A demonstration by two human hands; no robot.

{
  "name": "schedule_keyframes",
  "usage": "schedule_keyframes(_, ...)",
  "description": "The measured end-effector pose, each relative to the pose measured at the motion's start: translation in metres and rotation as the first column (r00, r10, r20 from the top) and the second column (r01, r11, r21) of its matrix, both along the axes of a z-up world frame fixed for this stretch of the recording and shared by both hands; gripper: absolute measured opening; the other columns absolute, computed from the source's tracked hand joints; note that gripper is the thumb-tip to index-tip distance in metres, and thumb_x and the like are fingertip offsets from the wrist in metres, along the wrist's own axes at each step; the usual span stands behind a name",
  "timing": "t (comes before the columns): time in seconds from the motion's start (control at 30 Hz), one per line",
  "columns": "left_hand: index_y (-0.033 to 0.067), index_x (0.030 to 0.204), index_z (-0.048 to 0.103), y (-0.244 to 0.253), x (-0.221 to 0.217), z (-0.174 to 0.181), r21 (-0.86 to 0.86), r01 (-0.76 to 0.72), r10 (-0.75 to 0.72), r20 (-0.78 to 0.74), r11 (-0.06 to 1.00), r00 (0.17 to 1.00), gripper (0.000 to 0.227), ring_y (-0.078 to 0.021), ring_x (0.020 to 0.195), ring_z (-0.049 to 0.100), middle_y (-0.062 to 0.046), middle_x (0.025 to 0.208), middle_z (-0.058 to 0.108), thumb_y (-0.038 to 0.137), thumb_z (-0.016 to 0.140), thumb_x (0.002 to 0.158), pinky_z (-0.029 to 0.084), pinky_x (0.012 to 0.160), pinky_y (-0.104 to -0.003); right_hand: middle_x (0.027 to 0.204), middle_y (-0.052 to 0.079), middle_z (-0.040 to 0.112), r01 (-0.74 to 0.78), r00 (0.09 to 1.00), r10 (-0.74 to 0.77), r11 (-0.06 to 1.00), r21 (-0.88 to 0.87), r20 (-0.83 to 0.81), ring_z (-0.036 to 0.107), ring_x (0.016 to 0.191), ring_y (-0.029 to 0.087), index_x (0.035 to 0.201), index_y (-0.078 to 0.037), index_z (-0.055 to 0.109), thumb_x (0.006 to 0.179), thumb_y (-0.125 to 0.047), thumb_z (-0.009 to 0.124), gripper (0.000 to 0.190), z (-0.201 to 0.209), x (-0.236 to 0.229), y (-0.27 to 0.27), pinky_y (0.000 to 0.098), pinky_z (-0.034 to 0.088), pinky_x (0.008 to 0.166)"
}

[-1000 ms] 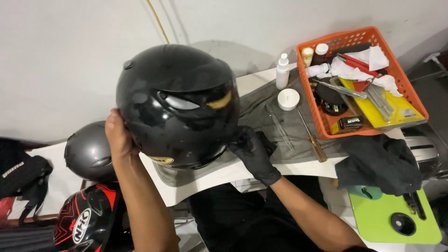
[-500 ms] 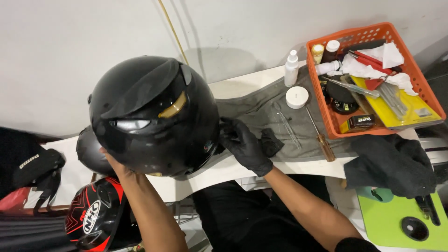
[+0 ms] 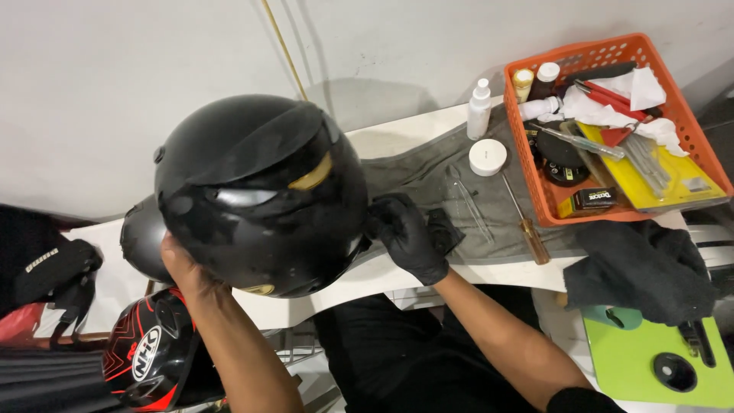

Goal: The person removes the visor from a black motorcycle helmet and then uses a screwdriver to unscrew the fasteners on both sides of the helmet shell. The person manipulates the helmet and visor throughout the process.

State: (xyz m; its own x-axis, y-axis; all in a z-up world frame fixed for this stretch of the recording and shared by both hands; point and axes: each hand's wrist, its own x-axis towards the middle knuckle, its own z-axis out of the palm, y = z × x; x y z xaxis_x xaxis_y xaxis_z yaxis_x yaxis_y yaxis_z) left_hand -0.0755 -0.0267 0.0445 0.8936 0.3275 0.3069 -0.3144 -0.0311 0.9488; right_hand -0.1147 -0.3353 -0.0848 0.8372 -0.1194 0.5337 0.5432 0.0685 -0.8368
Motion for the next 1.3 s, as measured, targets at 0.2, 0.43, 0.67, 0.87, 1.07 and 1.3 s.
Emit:
schedule_keyframes(0.2,0.0081,0.081,0.057,0.015,0.004,-0.016,0.030,-0.024,0.024,0.000,0.999,1.000,0.028,-0.0129,0.058,0.058,-0.009,0.065,0.059,0.022,0.060,0.106,0.056,0.057,-0.024,0.107,0.014,0.063,0.171,0.985,-0.167,0.981,-0.094,0.045,0.066,0.108,0.032,0.108,-0.003,0.069,0.097,-0.011,0.070,0.014,-0.014,-0.003,-0.011,0.0389,0.055,0.091)
schedule_keyframes(0.43,0.0076,0.076,0.051,-0.009,0.024,-0.014,0.079,0.130,-0.140,0.130,0.988,0.982,0.039,-0.0065,0.044,0.040,0.001,0.051,0.043,0.016,0.084,0.096,0.038,0.044,-0.018,0.095,0.016,0.071,0.251,0.967,-0.239,0.951,-0.178,0.090,0.072,0.092,0.035,0.108,-0.003,0.066,0.099,-0.014,0.066,0.014,-0.031,-0.013,-0.027,0.0416,0.057,0.085)
schedule_keyframes(0.67,0.0092,0.072,0.050,-0.052,0.022,0.012,0.175,0.091,-0.109,0.096,0.980,0.989,0.042,-0.0025,0.045,0.034,0.002,0.049,0.041,0.013,0.083,0.097,0.030,0.043,-0.017,0.095,0.013,0.067,0.291,0.956,-0.267,0.901,-0.321,0.119,0.064,0.092,0.042,0.106,-0.008,0.063,0.103,-0.021,0.062,0.014,-0.001,-0.026,-0.034,0.0460,0.053,0.080)
schedule_keyframes(0.87,0.0095,0.076,0.052,-0.015,0.043,0.005,0.118,0.036,-0.056,0.167,0.992,0.984,0.041,-0.0042,0.044,0.038,0.001,0.052,0.043,0.022,0.081,0.102,0.033,0.043,-0.018,0.095,0.000,0.065,0.324,0.946,-0.149,0.468,-0.822,0.288,0.062,0.102,0.029,0.093,-0.027,0.069,0.078,-0.043,0.075,0.022,-0.003,-0.033,-0.042,0.0502,0.044,0.084)
schedule_keyframes(1.07,0.0194,0.076,0.032,-0.061,-0.009,0.105,0.266,-0.154,0.090,0.239,0.952,0.967,0.045,-0.0039,0.071,0.024,0.010,0.070,0.030,0.024,0.060,0.111,0.017,0.063,-0.026,0.124,0.025,0.063,0.121,0.974,0.104,0.504,-0.855,0.200,0.058,0.115,0.046,0.127,0.002,0.065,0.075,-0.052,0.081,0.077,-0.017,-0.056,0.042,0.0611,0.042,0.098)
schedule_keyframes(1.3,0.0177,0.078,0.032,-0.056,-0.017,0.133,0.220,-0.167,0.076,0.370,0.961,0.926,0.055,-0.0062,0.076,0.024,0.009,0.076,0.028,0.049,0.067,0.107,0.018,0.068,-0.027,0.110,0.019,0.064,0.054,0.923,0.334,0.378,-0.924,0.191,0.058,0.093,0.042,0.128,-0.003,0.062,0.063,-0.049,0.069,0.080,0.002,-0.080,0.086,0.0540,0.041,0.081)
